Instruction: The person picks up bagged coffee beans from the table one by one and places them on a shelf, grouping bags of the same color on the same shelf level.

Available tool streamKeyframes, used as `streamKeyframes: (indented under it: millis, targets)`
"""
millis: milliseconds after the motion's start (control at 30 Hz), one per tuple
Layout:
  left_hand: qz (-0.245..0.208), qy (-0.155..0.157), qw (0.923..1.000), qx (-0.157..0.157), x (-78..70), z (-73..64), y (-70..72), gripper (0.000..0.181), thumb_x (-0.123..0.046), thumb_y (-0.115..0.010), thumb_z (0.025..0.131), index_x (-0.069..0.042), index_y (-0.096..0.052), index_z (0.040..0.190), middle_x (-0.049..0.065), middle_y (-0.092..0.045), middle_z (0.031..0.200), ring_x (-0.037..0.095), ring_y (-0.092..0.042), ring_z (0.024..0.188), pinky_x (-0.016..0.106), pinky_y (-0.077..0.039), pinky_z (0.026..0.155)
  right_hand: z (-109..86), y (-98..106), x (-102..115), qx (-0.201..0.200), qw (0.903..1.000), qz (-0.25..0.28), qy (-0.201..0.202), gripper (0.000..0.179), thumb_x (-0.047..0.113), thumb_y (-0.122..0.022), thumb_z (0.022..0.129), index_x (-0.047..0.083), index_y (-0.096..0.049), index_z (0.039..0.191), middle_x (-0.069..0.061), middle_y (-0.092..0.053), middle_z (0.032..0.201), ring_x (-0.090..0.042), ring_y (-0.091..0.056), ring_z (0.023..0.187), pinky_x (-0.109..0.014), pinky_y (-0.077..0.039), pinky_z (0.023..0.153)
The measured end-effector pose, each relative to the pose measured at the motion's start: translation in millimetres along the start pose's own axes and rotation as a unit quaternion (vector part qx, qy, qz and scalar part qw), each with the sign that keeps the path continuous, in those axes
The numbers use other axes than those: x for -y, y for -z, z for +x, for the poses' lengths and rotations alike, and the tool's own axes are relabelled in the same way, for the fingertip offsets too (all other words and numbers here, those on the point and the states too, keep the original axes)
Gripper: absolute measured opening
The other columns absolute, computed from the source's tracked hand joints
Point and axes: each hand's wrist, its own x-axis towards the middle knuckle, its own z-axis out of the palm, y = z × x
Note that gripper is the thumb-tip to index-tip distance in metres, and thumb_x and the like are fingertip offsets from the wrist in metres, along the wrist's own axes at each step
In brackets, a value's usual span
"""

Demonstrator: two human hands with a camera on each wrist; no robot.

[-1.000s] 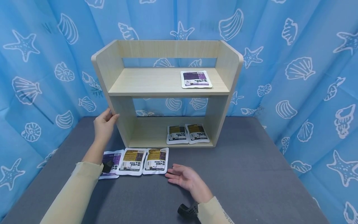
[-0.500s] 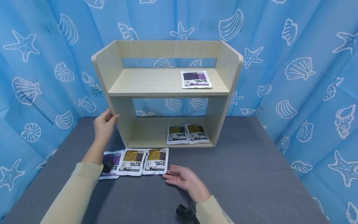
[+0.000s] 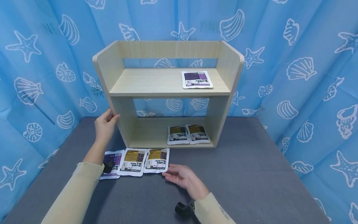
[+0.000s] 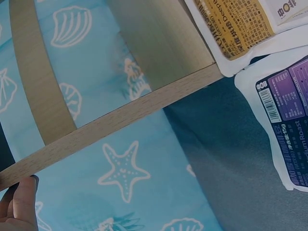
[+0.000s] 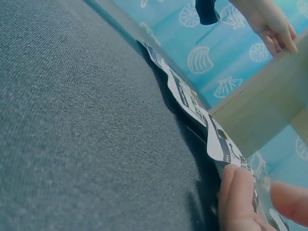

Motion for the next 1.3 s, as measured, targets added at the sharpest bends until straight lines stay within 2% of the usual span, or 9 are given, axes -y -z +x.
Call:
streamKeyframes:
  millis: [433,833,1300]
  targets:
    - [0.008,-0.016,0.9998,-0.002,-0.2,0.5,-2.1,0.036,-0.007,-0.06,0.097,-0.004,-0.059,0.133,0.015,-0.061,0.129,0.026,-0.06,0.116,0.04,-0.05,0.094,7.3,-3.6,-1.3,0.002,0.9998,-0.018,0.012,0.041,-0.001,-0.042,0.102,-0.015,-0.034,0.139,-0.011,-0.069,0.085,-0.017,-0.069,0.077,-0.026,-0.058,0.071]
    - [0.009,-0.023,0.9997,-0.006,1.3,1.9,-2.6,0.031,-0.005,-0.061,0.096,0.0,-0.062,0.126,0.018,-0.064,0.124,0.028,-0.062,0.112,0.043,-0.052,0.092,9.1,-7.8,-2.5,-0.008,0.9996,-0.024,0.009,0.045,-0.002,-0.042,0.101,-0.013,-0.03,0.143,-0.01,-0.068,0.084,-0.013,-0.068,0.074,-0.023,-0.057,0.068]
    - [0.006,-0.016,0.9998,-0.006,2.9,1.1,-1.2,0.034,-0.007,-0.06,0.096,-0.001,-0.06,0.13,0.018,-0.063,0.125,0.028,-0.062,0.112,0.042,-0.051,0.093,12.0,-11.7,-2.2,-0.017,0.9998,-0.014,-0.001,0.047,-0.004,-0.046,0.099,-0.009,-0.033,0.145,-0.011,-0.069,0.086,-0.013,-0.068,0.073,-0.024,-0.058,0.067]
